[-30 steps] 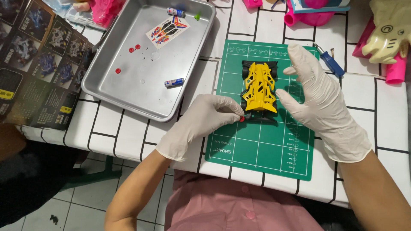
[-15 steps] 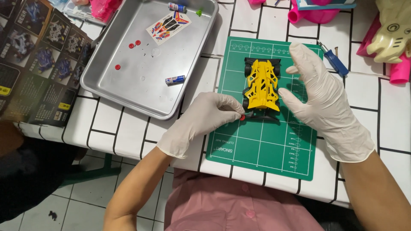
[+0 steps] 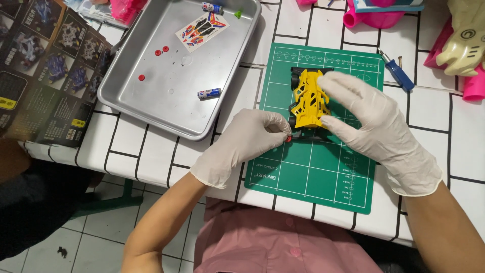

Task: Installing batteries and a motor cover onto a toy car chassis and securing it with a screwdriver

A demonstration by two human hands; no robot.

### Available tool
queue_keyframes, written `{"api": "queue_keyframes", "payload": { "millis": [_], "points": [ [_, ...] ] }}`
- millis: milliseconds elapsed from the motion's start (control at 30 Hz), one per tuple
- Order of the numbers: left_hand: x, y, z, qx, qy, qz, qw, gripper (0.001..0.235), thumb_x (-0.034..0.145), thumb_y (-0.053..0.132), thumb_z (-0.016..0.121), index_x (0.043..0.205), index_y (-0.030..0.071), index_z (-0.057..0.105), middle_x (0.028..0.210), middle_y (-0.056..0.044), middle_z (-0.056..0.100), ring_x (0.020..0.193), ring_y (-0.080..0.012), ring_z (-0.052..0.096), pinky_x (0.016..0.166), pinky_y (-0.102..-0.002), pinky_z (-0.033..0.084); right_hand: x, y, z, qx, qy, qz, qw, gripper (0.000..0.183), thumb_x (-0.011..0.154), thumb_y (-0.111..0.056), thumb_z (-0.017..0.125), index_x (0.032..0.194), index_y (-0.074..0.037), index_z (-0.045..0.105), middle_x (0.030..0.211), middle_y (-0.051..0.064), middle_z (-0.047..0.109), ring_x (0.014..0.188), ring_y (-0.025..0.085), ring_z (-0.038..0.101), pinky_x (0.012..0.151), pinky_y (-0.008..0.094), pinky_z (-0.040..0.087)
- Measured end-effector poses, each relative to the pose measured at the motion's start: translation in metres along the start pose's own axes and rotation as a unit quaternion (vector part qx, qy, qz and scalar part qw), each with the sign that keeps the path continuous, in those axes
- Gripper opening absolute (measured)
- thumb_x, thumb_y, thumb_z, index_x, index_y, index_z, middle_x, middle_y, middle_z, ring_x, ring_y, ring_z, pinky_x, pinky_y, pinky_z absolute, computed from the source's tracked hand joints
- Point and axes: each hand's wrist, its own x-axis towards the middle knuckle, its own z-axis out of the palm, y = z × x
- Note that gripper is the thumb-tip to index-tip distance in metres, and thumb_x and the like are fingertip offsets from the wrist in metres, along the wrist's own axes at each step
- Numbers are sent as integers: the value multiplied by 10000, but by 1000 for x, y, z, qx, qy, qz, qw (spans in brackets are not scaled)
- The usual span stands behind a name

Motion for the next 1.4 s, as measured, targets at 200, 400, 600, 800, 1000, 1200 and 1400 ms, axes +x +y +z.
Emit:
{"api": "queue_keyframes", "payload": {
  "millis": [200,400,600,800,1000,1200,1400],
  "points": [
    [-2,0,1,-6,7,17,1000,127,845,146,694,892,171,809,867,33,813,818,-70,734,821,-215,597,-7,8,8,-47,-53,-14,997,520,898,-344,781,1362,-133,674,1450,199,620,1281,380,627,1067,481,518],
    [-5,-8,9,3,33,56,998,122,831,155,713,900,194,806,888,41,824,835,-73,765,859,-212,595,-1,4,7,-64,-25,-80,994,505,873,-355,831,1309,-141,693,1392,304,626,1243,469,652,951,542,560],
    [-5,-11,11,31,35,64,997,150,830,187,717,945,207,811,884,31,828,840,-88,780,853,-226,606,27,-19,6,4,4,-192,981,103,932,-147,751,1027,-111,733,1202,324,664,990,499,706,813,551,620],
    [-9,-4,7,-16,22,19,999,133,820,162,690,885,188,804,851,39,816,809,-59,740,804,-210,597,29,-26,26,-32,39,-213,976,158,918,-125,830,872,-135,679,1120,254,665,892,426,687,677,485,611],
    [-11,2,1,-22,12,-1,1000,152,813,170,676,883,185,810,847,36,808,798,-64,725,786,-219,592,9,-21,39,-91,42,-188,977,155,935,-123,829,966,-215,709,1299,164,662,1146,380,646,825,503,508],
    [-10,11,-5,-18,-13,-48,999,148,812,152,692,900,175,809,872,17,805,833,-94,726,814,-246,606,8,-19,42,-81,52,-192,977,185,951,-130,828,1054,-202,692,1306,173,661,1140,388,654,818,510,501],
    [-8,10,-6,0,-32,-44,998,163,800,169,689,917,177,802,862,38,800,805,-76,702,790,-234,567,9,-22,42,-81,51,-189,977,155,958,-116,811,992,-207,690,1303,139,658,1135,364,654,822,492,483]
  ]
}}
